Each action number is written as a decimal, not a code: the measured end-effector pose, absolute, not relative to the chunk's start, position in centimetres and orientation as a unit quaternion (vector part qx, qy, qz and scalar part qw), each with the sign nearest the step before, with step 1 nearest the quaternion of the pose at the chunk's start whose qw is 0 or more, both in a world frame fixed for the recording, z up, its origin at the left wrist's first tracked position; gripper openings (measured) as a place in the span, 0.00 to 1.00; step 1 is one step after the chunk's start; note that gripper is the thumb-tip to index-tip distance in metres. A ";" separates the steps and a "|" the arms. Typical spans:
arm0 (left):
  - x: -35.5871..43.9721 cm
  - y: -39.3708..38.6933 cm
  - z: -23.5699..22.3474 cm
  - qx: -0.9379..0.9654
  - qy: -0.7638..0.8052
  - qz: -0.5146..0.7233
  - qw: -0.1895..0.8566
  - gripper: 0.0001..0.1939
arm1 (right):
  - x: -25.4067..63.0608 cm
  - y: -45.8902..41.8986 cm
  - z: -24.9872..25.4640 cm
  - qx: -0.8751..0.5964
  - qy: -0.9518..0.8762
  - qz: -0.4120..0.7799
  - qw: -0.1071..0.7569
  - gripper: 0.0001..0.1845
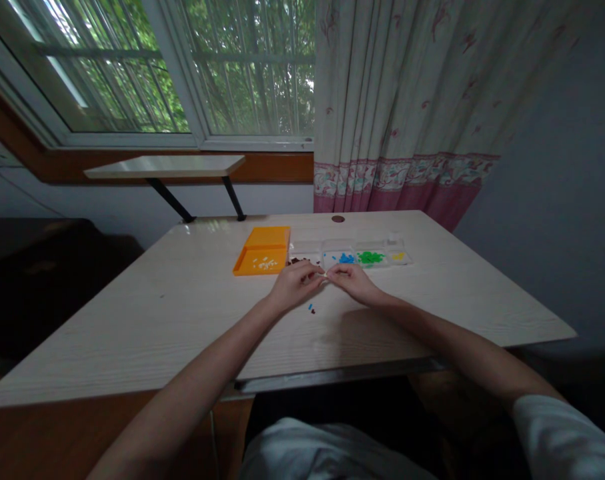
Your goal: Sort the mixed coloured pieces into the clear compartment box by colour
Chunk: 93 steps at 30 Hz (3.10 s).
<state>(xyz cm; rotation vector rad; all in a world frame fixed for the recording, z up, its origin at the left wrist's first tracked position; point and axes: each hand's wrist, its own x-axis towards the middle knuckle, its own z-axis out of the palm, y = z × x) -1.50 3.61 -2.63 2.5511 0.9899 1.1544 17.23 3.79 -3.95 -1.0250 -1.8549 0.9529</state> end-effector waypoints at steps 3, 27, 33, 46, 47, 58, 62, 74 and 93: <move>-1.6 3.9 -2.6 0.854 0.331 0.391 0.090 0.07 | 17.4 3.9 -4.2 -0.402 -0.738 0.370 0.396 0.16; -2.7 3.8 -1.2 0.785 0.373 0.495 -0.009 0.08 | 17.2 0.8 -3.2 -0.259 -0.921 0.225 0.183 0.07; -5.0 5.7 -0.1 0.805 0.433 0.405 0.003 0.10 | 17.6 1.0 -3.0 -0.280 -0.921 0.207 0.174 0.07; -13.7 9.5 -0.9 0.677 0.712 0.183 -0.024 0.15 | 18.1 1.5 -3.2 -0.280 -0.919 0.222 0.170 0.10; -13.8 9.5 -0.7 0.671 0.715 0.191 -0.031 0.15 | 18.1 1.5 -3.3 -0.279 -0.919 0.222 0.169 0.10; -6.4 6.7 -1.4 0.817 0.492 0.286 0.095 0.14 | 18.2 2.0 -3.3 -0.331 -0.896 0.164 0.245 0.09; -3.3 5.0 -2.1 0.866 0.379 0.289 0.150 0.10 | 18.6 2.6 -3.6 -0.363 -0.874 0.098 0.307 0.10; -2.0 4.0 -2.5 0.874 0.332 0.329 0.134 0.06 | 18.3 2.6 -3.8 -0.356 -0.868 0.060 0.341 0.10; -3.6 4.8 -0.7 0.777 0.351 0.513 -0.096 0.06 | 17.2 1.0 -4.0 -0.289 -0.928 0.161 0.169 0.14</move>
